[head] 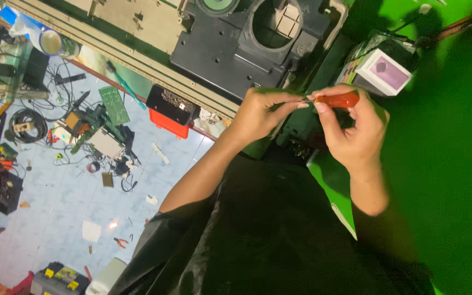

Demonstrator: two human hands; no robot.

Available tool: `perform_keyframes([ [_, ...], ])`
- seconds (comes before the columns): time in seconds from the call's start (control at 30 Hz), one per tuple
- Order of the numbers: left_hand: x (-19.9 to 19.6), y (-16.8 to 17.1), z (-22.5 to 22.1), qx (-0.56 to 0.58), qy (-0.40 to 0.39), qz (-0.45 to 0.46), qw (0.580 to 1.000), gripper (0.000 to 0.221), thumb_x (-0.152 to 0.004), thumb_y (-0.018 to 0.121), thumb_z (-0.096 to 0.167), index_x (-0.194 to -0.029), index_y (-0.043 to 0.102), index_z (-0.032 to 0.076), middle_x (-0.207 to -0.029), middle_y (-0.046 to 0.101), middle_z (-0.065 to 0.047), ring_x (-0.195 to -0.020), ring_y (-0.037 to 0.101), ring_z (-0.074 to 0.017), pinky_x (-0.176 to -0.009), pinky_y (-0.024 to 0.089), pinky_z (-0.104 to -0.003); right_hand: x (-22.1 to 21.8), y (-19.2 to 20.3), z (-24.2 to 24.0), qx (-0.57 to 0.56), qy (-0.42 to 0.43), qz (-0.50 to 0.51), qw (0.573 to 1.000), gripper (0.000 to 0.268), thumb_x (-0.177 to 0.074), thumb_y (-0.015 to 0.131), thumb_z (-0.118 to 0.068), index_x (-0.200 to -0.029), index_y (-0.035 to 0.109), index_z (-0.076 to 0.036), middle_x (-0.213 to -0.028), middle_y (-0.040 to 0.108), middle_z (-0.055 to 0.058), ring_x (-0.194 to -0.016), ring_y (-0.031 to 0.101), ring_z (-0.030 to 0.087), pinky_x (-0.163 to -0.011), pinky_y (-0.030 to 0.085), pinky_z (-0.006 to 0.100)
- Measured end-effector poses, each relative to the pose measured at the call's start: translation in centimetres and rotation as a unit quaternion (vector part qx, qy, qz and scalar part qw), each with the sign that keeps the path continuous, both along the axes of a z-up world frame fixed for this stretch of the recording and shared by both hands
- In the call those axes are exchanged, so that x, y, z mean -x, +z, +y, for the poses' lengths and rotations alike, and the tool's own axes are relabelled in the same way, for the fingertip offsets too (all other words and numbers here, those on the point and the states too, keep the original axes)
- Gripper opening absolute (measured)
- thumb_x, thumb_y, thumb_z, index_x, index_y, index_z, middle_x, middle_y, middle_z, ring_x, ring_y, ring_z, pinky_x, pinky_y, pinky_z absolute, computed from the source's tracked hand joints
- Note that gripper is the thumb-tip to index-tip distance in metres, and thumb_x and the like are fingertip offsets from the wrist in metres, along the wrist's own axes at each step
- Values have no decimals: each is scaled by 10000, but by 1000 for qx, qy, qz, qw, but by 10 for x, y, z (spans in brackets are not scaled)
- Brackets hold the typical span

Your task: The person unscrews and removes components from an electronic device using a screwdriver, handling a small circuit board and screws by hand.

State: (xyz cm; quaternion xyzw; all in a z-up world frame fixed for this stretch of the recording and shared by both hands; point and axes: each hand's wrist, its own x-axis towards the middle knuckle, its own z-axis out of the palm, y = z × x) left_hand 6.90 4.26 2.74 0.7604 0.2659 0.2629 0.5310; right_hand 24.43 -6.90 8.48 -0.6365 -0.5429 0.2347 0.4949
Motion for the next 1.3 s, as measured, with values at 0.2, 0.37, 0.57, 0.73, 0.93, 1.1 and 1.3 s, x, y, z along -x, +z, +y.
perform_keyframes([
  [0.2,-4,-2,-8,8,30,9,999,163,-974,738,127,-1124,772,73,-1056,784,-137,-917,803,-261,-784,606,-322,-5,1,2,-21,41,-15,999,124,-1061,729,24,-1160,656,37,-1099,754,127,-1014,757,194,-923,579,278],
  [0.37,4,-1,-14,-2,32,7,999,178,-977,731,131,-1143,769,82,-1070,782,-137,-935,798,-271,-792,609,-326,1,10,-2,-17,59,-38,997,116,-1055,723,24,-1154,664,31,-1100,753,128,-1012,758,206,-927,576,281],
  [0.57,21,2,-22,-5,29,3,1000,187,-972,739,137,-1148,765,80,-1066,782,-140,-927,798,-282,-793,604,-331,23,14,-13,-8,42,-48,998,105,-1051,731,22,-1139,674,21,-1096,753,124,-1002,758,218,-928,572,288],
  [0.73,39,4,-27,-13,25,3,1000,189,-983,731,140,-1157,760,74,-1079,780,-140,-945,794,-287,-805,605,-329,37,12,-21,-12,50,-51,997,110,-1056,732,20,-1151,678,18,-1097,749,126,-993,753,221,-925,571,292],
  [0.93,46,11,-32,-18,36,13,999,178,-985,732,146,-1147,768,82,-1071,788,-130,-945,797,-276,-810,610,-332,42,14,-21,-18,68,-47,996,117,-1060,736,10,-1157,669,18,-1111,749,122,-1008,757,228,-930,575,297],
  [1.1,36,10,-28,-1,47,25,999,195,-982,736,158,-1159,761,80,-1065,782,-133,-944,805,-267,-801,612,-329,30,15,-12,-19,83,-54,995,120,-1042,741,15,-1144,678,13,-1097,750,119,-979,755,224,-904,576,295],
  [1.3,9,7,-18,-3,65,20,998,195,-995,721,147,-1175,757,81,-1119,781,-140,-985,799,-273,-833,617,-332,-3,12,11,-17,109,-46,993,115,-1042,749,18,-1133,679,12,-1088,753,112,-978,756,218,-901,571,285],
])
